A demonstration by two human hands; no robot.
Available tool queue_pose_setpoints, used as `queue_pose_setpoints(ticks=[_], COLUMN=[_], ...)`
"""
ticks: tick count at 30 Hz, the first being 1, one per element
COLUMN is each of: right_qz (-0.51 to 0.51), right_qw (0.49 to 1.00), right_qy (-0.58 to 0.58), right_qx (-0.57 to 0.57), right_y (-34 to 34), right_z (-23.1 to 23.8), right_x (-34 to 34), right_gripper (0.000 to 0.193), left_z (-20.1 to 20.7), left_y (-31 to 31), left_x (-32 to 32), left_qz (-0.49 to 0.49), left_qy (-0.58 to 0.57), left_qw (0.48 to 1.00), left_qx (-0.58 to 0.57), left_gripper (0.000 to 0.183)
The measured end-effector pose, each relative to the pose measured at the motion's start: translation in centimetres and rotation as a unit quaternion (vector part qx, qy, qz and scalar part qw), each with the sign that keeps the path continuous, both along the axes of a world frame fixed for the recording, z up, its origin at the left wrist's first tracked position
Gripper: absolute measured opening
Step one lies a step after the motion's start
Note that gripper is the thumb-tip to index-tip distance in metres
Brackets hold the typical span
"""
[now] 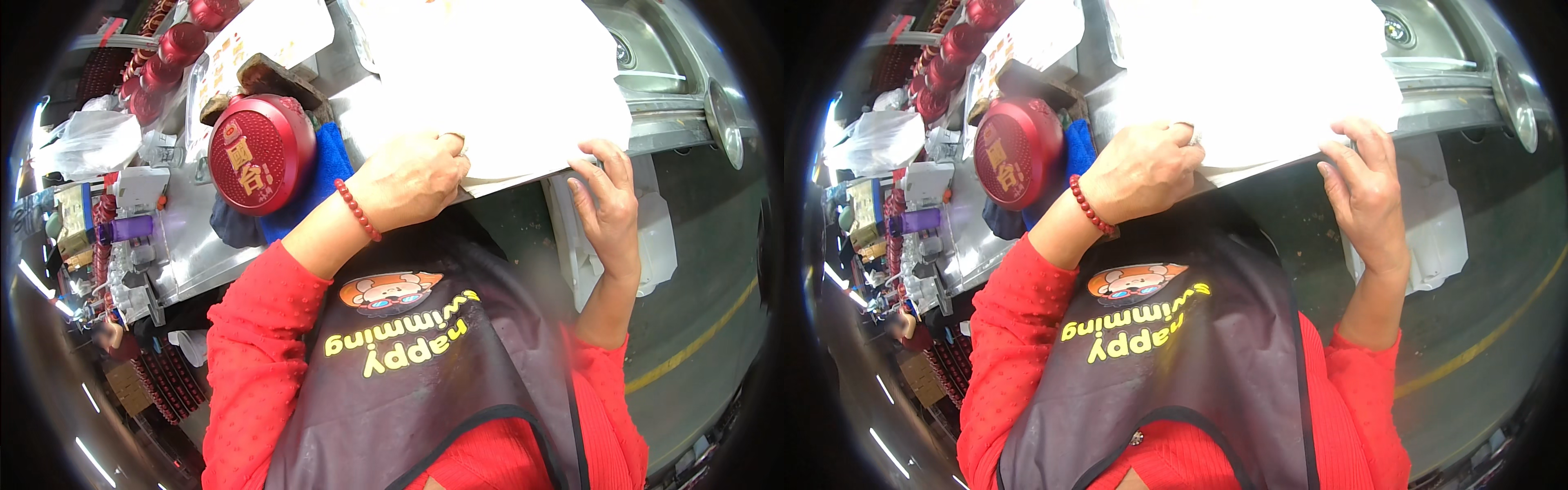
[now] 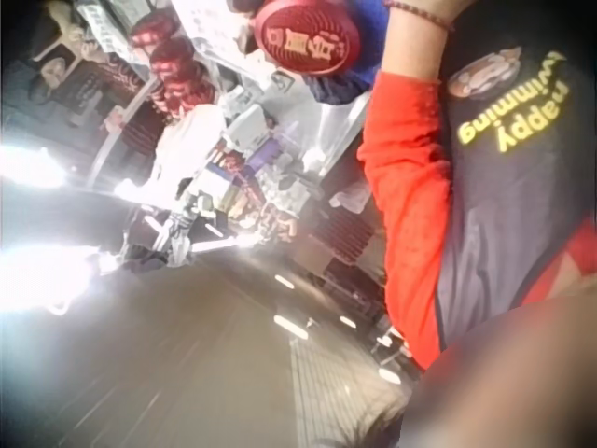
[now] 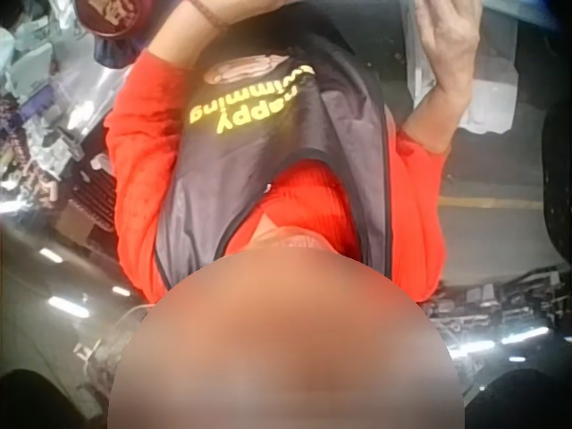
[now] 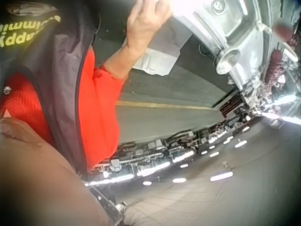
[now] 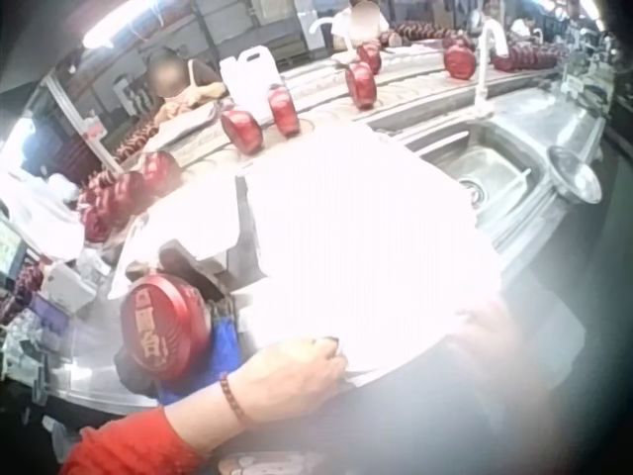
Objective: The person repeatedly wipes a red round container with a cloth and applies gold decorative stickers to its surface. They handle multiple identical containers, placing finished ones aside and picking up new ones to repeat the process.
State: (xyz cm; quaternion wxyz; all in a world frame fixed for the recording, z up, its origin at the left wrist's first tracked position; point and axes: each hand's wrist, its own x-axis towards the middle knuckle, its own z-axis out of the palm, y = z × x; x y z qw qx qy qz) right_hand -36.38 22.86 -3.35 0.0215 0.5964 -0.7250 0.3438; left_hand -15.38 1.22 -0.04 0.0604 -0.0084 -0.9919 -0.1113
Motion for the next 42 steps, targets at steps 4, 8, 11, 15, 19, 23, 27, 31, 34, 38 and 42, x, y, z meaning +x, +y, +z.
queue_pose_setpoints(ticks=[4,8,11,15,19,23,27,31,34,38,42], right_qz=[-0.007,0.011,0.029,0.034,0.043,0.04,0.045,0.05,0.016,-0.029,-0.075], right_qw=[1.0,1.0,0.999,0.998,0.995,0.995,0.994,0.994,0.999,0.998,0.993], right_qy=[0.0,0.019,0.02,0.044,0.077,0.077,0.071,0.062,0.024,-0.001,0.013], right_qx=[-0.014,-0.019,-0.009,0.004,0.045,0.056,0.072,0.075,0.013,-0.062,-0.088], right_y=[-0.1,-0.7,-1.2,-1.8,-2.2,-2.4,-2.4,-2.2,-2.0,-1.3,-0.6], right_z=[0.3,0.2,0.0,-0.3,-0.6,-0.8,-0.8,-0.9,-0.9,-0.5,-0.1], right_x=[0.5,1.8,3.1,4.7,5.9,6.3,6.4,6.3,5.4,3.3,1.9], right_gripper=[0.026,0.026,0.028,0.036,0.039,0.037,0.034,0.033,0.033,0.029,0.028], left_z=[0.3,0.3,0.3,0.5,0.4,0.4,0.5,0.2,0.3,1.8,3.0], left_y=[-0.4,-0.5,-0.5,-0.4,-0.4,-0.6,-0.8,-0.9,-2.2,-7.9,-11.1], left_x=[-0.2,-0.2,-0.3,-0.4,-0.4,-0.5,-0.7,-0.6,-1.0,-4.2,-7.3], left_qz=[0.006,0.004,0.002,0.0,0.007,0.006,0.001,0.039,0.096,0.14,0.325], left_qy=[-0.015,-0.024,-0.034,-0.053,-0.07,-0.072,-0.081,-0.042,-0.011,0.059,0.064], left_qw=[1.0,0.999,0.999,0.999,0.998,0.997,0.996,0.997,0.995,0.971,0.936], left_qx=[0.018,0.021,0.006,0.003,0.0,0.02,0.039,0.041,0.011,-0.185,-0.118], left_gripper=[0.006,0.006,0.006,0.008,0.008,0.007,0.008,0.01,0.012,0.019,0.026])
